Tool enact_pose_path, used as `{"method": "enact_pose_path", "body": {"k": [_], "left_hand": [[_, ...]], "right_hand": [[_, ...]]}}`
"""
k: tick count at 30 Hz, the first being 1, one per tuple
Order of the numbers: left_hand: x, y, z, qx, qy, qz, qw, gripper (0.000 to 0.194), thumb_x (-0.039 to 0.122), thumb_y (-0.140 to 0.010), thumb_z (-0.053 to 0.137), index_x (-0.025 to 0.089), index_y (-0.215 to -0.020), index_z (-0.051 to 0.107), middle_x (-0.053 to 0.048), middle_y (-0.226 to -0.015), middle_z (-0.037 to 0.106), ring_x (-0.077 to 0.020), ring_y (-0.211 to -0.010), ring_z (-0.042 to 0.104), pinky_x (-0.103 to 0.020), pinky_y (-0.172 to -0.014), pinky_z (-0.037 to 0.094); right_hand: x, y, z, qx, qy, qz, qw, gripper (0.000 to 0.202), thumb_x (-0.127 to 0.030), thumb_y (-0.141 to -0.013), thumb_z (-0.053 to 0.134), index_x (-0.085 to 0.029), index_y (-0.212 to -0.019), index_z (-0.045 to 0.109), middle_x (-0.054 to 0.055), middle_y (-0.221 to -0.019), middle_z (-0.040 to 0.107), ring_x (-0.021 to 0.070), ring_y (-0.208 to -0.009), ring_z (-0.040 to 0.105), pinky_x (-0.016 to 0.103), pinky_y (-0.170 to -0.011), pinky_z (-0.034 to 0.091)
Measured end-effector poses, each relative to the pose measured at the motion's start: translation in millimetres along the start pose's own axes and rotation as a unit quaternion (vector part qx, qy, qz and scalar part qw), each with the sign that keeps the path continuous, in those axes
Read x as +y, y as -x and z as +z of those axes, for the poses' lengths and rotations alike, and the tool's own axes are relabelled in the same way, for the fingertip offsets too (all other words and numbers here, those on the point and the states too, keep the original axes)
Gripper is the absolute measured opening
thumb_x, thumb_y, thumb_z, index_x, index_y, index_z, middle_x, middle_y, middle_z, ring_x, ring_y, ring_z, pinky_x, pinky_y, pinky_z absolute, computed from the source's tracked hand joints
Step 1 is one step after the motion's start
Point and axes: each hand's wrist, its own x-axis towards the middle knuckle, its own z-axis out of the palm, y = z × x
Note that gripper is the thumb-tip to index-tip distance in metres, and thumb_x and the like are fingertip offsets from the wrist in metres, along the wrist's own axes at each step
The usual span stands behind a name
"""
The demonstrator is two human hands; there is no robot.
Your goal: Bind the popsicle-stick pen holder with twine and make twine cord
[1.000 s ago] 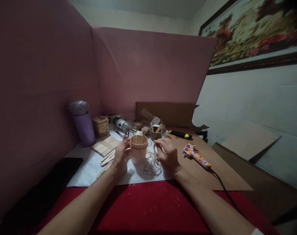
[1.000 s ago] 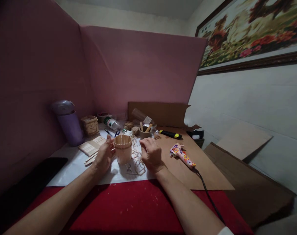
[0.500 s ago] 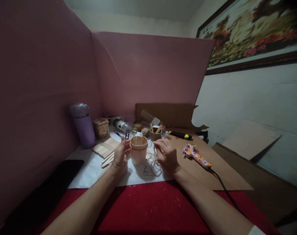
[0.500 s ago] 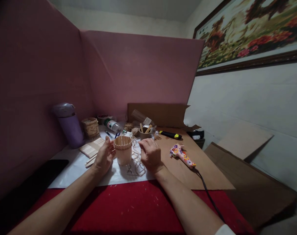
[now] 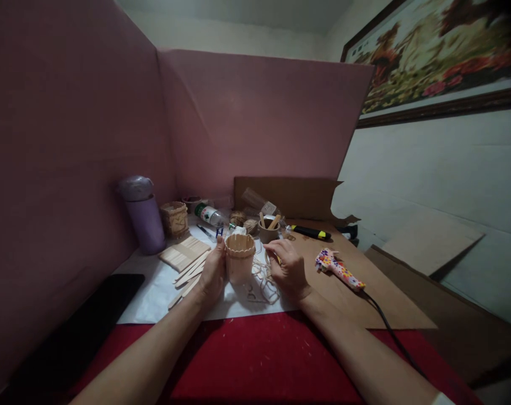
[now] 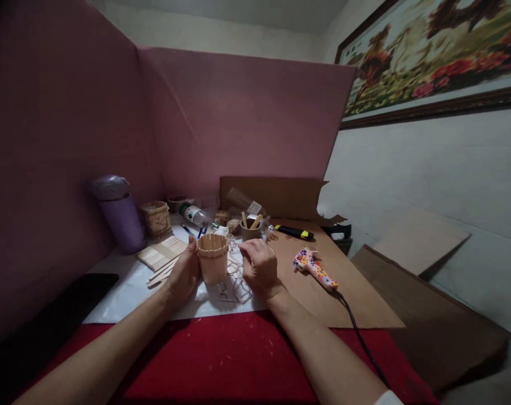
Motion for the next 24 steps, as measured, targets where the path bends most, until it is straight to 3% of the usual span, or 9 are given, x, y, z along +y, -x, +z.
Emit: {"method": "enact_pose_path", "body": {"k": [21,24], "left_hand": [[-1.5,2.5,3.5,-0.019,-0.003,0.004,1.0,0.065,0.067,-0.077,0.046,0.013,-0.11,0.061,-0.016,-0.106,0.067,-0.0307,-0.102,0.06,-0.041,-0.083,0.049],[-2.2,4.9,0.9,0.023,-0.015,0.041,0.999,0.063,0.063,-0.07,0.059,0.021,-0.117,0.056,-0.012,-0.114,0.064,-0.0288,-0.105,0.059,-0.037,-0.084,0.049]], "right_hand": [[-2.6,-0.4,-1.6,-0.001,0.008,0.001,1.0,0.019,-0.014,-0.084,0.048,-0.02,-0.092,0.065,0.007,-0.087,0.064,0.0216,-0.086,0.056,0.034,-0.076,0.047],[-2.9,-0.7,-0.9,0.004,0.001,0.011,1.0,0.019,-0.014,-0.084,0.048,-0.02,-0.091,0.065,0.007,-0.087,0.064,0.0211,-0.086,0.057,0.034,-0.076,0.046]]}}
